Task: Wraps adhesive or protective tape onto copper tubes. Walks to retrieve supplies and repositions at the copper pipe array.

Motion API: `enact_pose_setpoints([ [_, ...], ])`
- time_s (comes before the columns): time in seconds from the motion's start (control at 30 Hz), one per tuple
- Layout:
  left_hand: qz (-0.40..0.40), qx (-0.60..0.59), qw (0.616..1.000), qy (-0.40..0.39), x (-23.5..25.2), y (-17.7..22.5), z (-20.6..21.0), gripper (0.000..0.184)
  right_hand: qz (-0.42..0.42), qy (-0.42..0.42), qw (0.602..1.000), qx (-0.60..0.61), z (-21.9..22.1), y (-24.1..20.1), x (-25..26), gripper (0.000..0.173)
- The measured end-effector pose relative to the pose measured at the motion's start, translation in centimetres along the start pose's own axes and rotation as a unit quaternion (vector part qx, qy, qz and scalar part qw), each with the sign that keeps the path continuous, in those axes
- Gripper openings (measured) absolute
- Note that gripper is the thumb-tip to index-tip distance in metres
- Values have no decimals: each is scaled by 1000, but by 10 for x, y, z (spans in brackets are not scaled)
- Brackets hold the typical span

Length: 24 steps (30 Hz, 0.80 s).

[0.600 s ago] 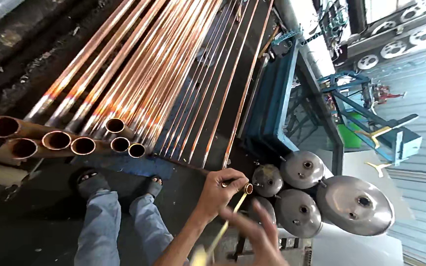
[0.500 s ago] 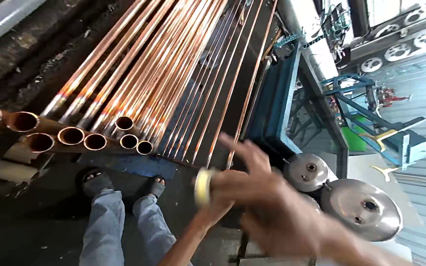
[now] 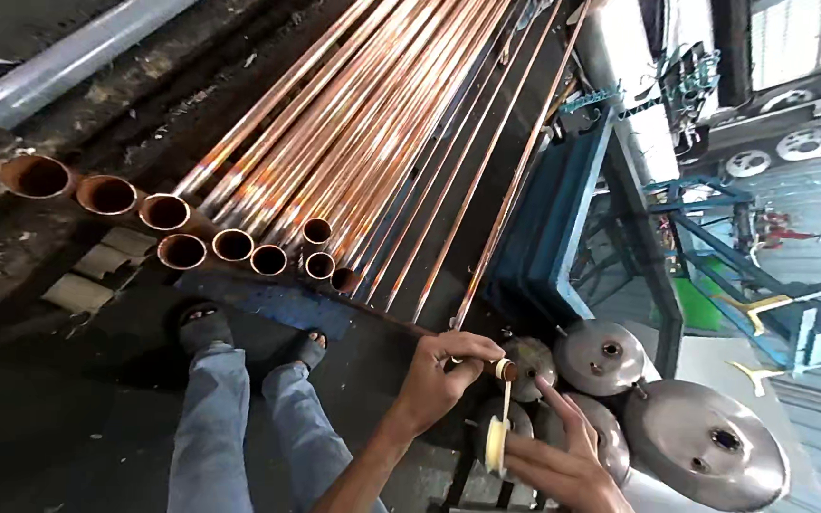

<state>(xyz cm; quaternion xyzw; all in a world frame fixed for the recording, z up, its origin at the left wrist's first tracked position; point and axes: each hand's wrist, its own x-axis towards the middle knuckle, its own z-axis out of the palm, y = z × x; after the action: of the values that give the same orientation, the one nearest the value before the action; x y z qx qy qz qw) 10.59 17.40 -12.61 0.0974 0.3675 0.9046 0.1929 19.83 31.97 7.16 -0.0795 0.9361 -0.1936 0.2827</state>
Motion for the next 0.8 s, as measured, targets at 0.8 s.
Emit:
enact_pose_setpoints([
  [0.8,58,27,997,32,-7,1,3,24,30,114,987,-109,-34,58,70,43],
])
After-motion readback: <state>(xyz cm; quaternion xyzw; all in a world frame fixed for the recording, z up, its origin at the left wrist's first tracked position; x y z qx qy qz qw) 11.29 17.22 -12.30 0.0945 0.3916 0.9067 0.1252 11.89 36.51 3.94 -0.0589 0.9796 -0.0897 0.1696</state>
